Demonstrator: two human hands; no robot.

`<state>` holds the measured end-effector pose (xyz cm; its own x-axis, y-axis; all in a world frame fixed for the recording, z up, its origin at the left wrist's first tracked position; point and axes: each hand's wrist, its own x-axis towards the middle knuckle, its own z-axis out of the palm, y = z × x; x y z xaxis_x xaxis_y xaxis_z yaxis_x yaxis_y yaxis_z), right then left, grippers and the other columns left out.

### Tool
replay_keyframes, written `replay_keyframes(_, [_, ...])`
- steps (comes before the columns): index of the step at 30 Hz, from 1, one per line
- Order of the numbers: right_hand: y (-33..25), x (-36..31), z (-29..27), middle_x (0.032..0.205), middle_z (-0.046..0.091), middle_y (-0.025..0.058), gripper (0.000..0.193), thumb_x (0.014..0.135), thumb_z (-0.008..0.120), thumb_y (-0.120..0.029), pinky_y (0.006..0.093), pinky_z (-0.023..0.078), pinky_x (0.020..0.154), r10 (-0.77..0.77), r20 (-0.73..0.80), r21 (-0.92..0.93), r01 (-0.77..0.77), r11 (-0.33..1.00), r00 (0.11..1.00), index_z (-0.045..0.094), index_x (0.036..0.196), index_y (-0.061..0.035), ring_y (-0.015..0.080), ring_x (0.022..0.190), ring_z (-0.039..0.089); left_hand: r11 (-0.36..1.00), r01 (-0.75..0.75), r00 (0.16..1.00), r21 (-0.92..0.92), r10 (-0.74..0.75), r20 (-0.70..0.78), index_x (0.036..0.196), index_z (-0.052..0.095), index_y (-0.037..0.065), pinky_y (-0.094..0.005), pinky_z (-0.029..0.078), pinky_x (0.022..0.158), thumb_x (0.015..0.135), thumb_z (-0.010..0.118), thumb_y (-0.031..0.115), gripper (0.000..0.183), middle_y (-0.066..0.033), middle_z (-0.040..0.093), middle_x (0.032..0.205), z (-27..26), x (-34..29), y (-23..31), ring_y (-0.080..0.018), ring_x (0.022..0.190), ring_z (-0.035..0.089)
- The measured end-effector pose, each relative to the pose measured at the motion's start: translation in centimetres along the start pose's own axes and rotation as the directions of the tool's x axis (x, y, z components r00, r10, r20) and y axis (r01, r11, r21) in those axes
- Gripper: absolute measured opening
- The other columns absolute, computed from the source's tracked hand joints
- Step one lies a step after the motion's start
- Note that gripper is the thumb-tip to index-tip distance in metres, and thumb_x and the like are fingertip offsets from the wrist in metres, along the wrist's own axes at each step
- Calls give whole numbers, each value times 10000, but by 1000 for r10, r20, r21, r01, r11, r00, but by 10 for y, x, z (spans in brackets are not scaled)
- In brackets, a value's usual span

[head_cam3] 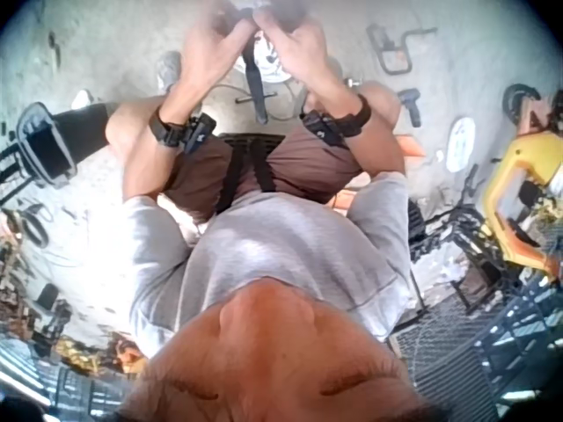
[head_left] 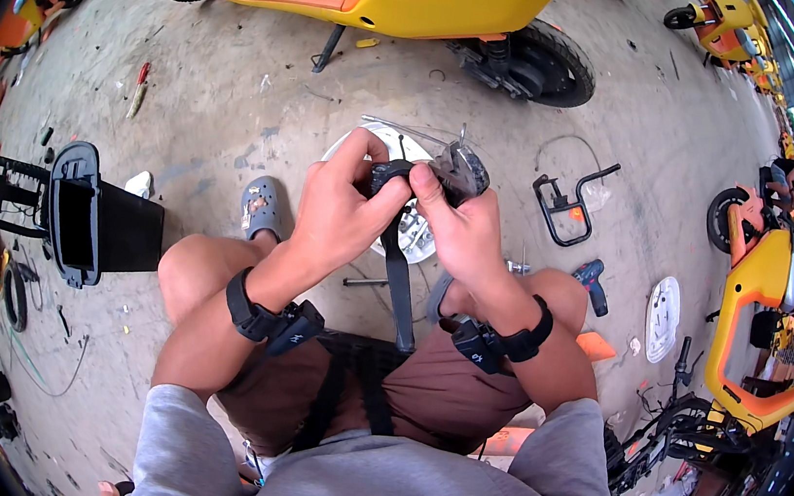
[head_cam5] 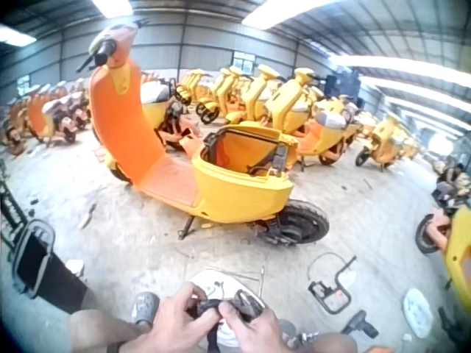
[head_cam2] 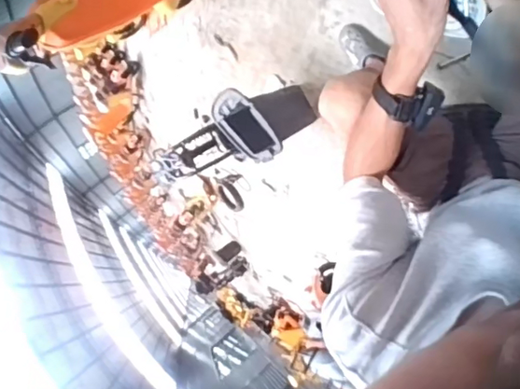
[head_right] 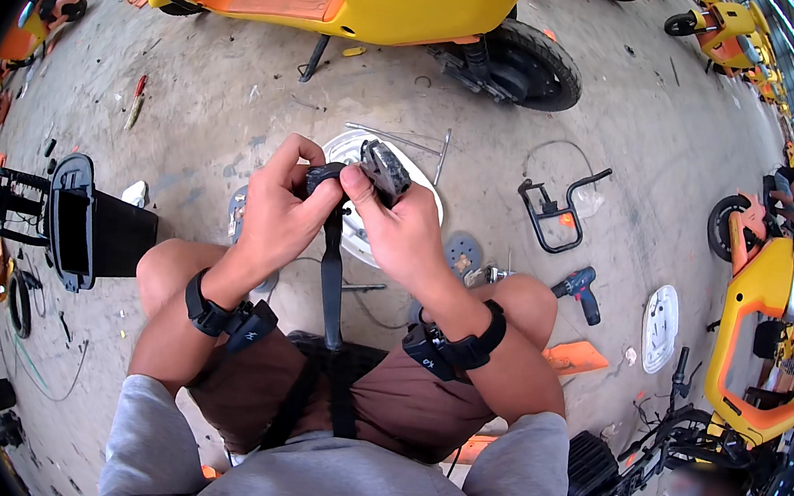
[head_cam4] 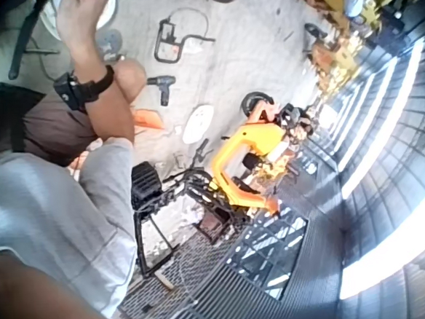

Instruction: The person manipulates a motorcycle brake lever assembly using a wrench and pliers to adjust or disassemble its components.

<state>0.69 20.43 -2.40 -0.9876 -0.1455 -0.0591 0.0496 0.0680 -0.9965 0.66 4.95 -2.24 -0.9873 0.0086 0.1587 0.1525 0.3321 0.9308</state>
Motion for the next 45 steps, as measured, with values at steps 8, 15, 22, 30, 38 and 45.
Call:
replay_keyframes(8, [-16,1,-1,853,599,4,527,846,727,-301,201,429,679,-57,-10,-75,56,996,998,562,1243,5,49,755,491,944,-32,997,-330,6,-80,859,511,7,-195,376,468,776,629,42,148,-5,577,589,-22,9,0,-23,540,496])
replay_keyframes(15, [-19,-3,-12,903,639,92,649,754,786,-327,272,485,749,-326,204,-295,375,879,923,559,1285,-31,172,794,607,868,-51,987,-495,-33,-159,867,552,-6,-169,367,496,788,592,-14,89,22,581,656,-40,11,8,-5,570,493])
replay_keyframes(22, [-25,-5,-8,794,602,84,708,635,871,-297,275,474,667,-369,246,-363,438,822,896,605,1236,-35,152,703,567,926,-156,979,-344,100,-175,829,555,-10,-170,364,518,732,572,-41,104,28,566,653,-45,8,6,-6,590,481])
replay_keyframes(30, [-24,-7,-6,805,619,90,710,626,878,-306,266,476,684,-372,238,-332,435,837,897,612,1217,-16,147,718,582,942,-253,955,-219,208,-211,808,552,-7,-181,351,489,709,570,-38,105,23,546,616,-46,7,5,-13,553,460])
replay_keyframes(38, [-14,0,-11,826,648,100,652,616,879,-308,287,485,674,-406,294,-313,488,815,865,647,1155,-24,168,721,603,772,-616,772,160,631,-72,722,578,10,-287,393,433,578,597,13,146,-63,471,521,-51,15,4,-204,403,444])
replay_keyframes(45, [-16,-3,-11,766,636,86,657,571,884,-382,291,487,613,-491,254,-421,552,720,833,677,1081,-22,196,651,600,924,-378,921,59,382,-79,739,574,10,-239,362,437,625,598,23,117,-31,489,527,-49,11,2,-80,444,448])
